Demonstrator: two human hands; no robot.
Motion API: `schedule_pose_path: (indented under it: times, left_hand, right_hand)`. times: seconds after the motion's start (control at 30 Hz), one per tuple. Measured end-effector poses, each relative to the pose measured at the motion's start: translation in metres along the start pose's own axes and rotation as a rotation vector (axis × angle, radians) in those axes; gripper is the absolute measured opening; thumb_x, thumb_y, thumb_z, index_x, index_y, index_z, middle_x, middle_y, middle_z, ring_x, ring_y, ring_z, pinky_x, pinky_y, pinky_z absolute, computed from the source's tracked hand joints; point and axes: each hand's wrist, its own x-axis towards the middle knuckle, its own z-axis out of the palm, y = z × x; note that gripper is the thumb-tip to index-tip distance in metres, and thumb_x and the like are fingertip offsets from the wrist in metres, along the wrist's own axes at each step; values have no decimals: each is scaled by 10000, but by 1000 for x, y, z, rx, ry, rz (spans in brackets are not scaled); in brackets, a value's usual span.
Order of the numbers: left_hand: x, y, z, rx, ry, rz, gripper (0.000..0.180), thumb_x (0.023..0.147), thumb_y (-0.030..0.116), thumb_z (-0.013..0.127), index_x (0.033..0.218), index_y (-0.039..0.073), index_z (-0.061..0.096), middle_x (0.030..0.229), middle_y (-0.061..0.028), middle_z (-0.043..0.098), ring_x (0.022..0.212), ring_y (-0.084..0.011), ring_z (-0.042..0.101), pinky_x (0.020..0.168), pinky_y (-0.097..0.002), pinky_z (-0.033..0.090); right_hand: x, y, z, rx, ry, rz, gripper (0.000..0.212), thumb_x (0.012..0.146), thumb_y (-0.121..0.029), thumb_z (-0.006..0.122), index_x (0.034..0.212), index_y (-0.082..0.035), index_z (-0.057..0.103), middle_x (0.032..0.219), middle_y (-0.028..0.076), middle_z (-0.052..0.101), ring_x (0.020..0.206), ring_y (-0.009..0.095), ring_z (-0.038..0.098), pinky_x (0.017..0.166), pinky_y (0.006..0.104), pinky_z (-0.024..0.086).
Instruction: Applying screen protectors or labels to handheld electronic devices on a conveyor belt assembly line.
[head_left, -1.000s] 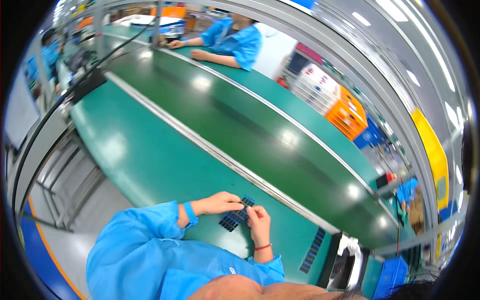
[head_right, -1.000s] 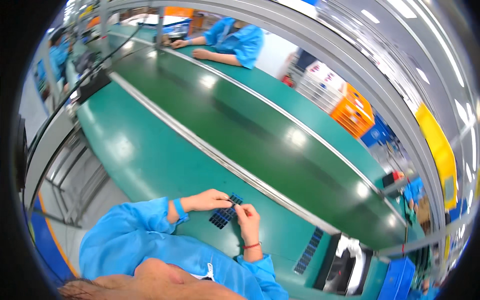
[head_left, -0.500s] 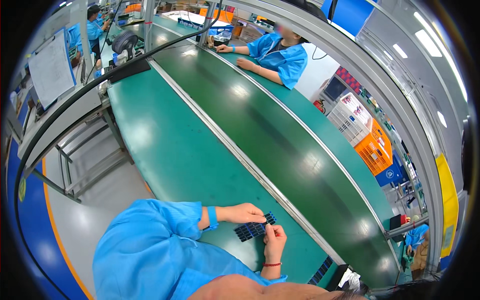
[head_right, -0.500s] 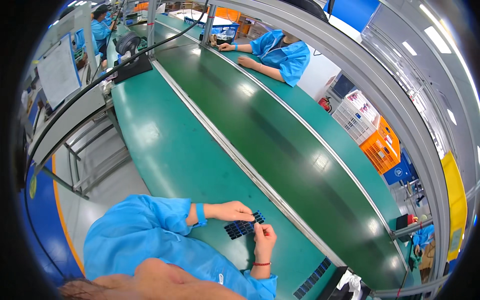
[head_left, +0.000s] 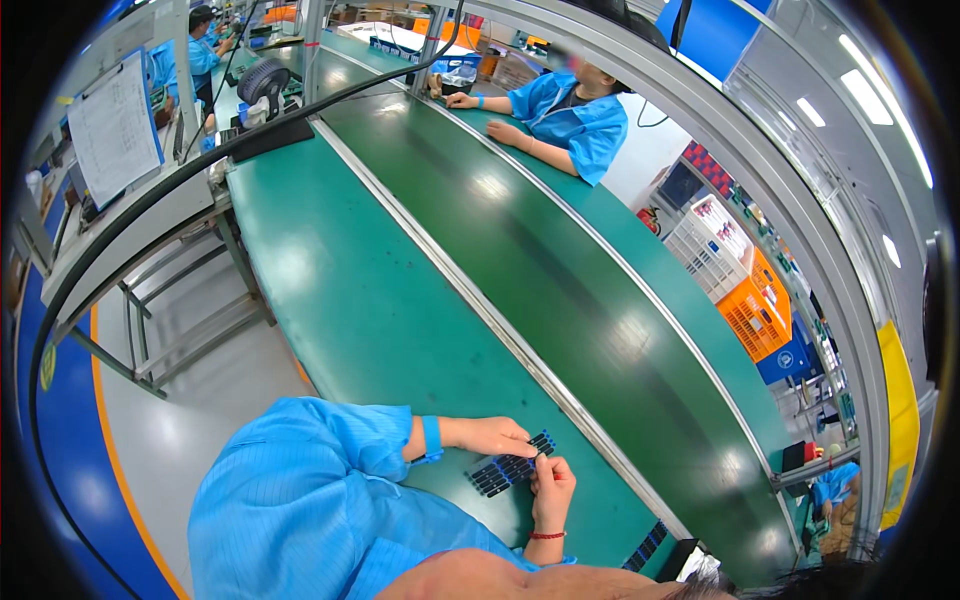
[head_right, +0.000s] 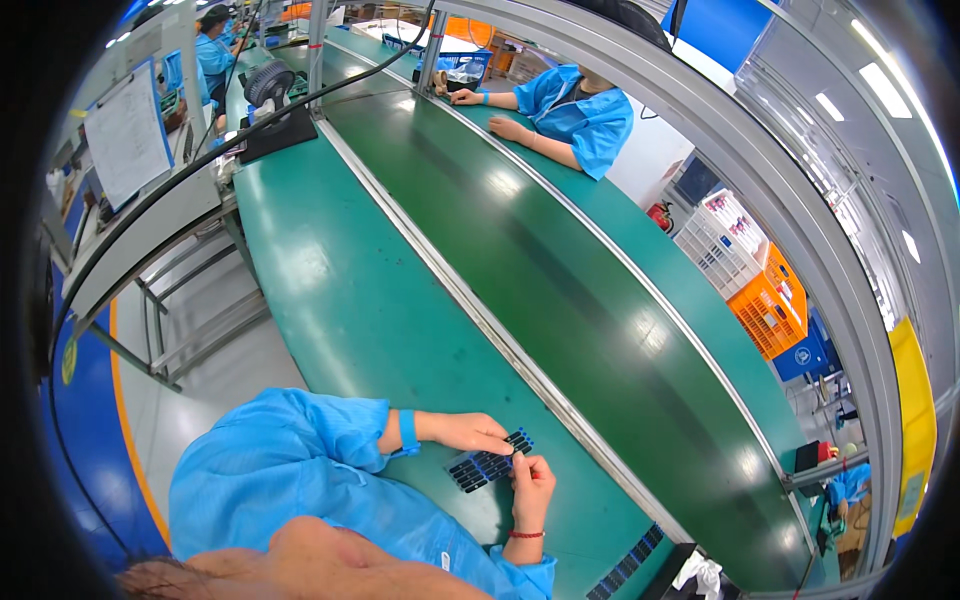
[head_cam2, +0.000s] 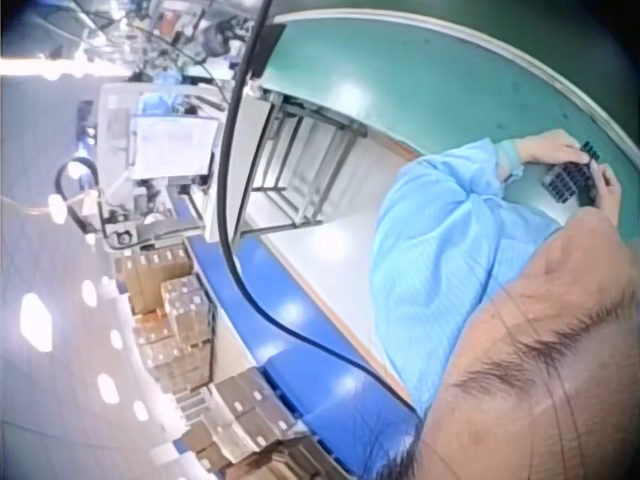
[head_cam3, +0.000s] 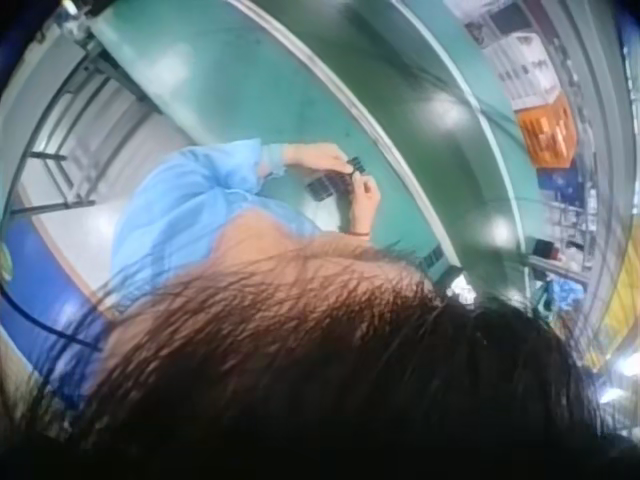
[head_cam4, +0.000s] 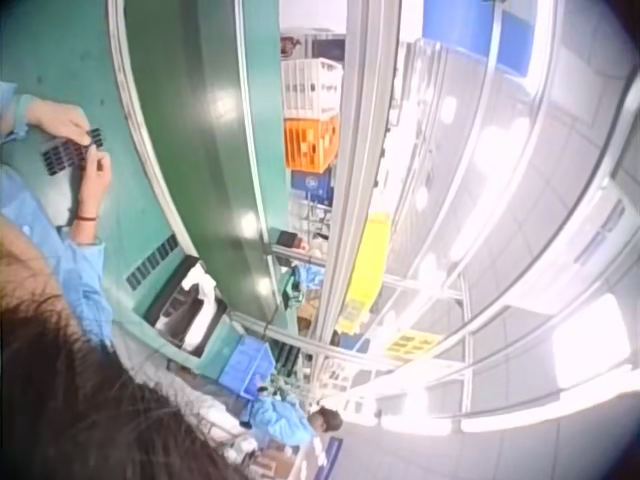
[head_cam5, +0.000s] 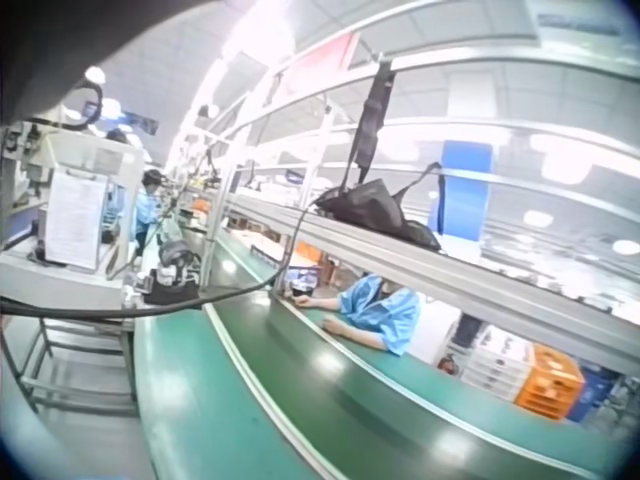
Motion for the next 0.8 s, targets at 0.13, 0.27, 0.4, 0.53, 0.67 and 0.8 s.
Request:
schedule_pose_path:
  times: [0.13,0.27,0.4,0.53,0.67,0.8]
  left_hand:
    - [0,2,1,57,25,6,395,915,355,519,728,8,545,634,-9,492,625,-84,419,551,-285,363]
    - [-1,3,0,46,29,-5,375,916,338,519,749,3,544,653,-24,515,637,-90,435,567,-288,377]
    - [-2,8,-3,94,6,-4,315,911,315,540,914,8,611,756,-15,595,709,-68,499,629,-261,426]
    - [1,4,-2,46,-3,3,299,914,286,539,1023,17,612,854,-26,635,775,-66,531,695,-248,446]
    - [-2,5,-3,-25,-13,-22,303,917,262,538,1086,21,606,928,-33,651,830,-66,550,749,-240,453]
    - [1,-1,-4,-24,-22,-37,300,918,269,537,1063,16,611,904,-24,648,809,-63,546,733,-241,453]
  right_hand:
    - [0,-1,2,-21,19,-5,212,862,-163,628,697,-73,531,598,-17,509,470,34,379,425,181,272]
    - [0,0,1,-13,17,-10,192,850,-164,643,709,-60,564,614,-16,546,493,30,411,441,177,295]
    - [-1,0,1,-19,20,-20,190,847,-162,646,711,-57,566,610,-18,544,491,30,412,439,178,297]
    - [-1,-1,2,-24,25,-17,188,845,-162,648,713,-55,569,613,-16,549,492,30,418,440,177,302]
    - [0,0,2,-41,20,-15,187,845,-163,647,713,-55,571,618,-12,556,498,30,424,445,175,309]
    - [0,1,2,-55,19,-20,185,845,-166,648,718,-53,574,619,-11,557,502,31,427,449,175,313]
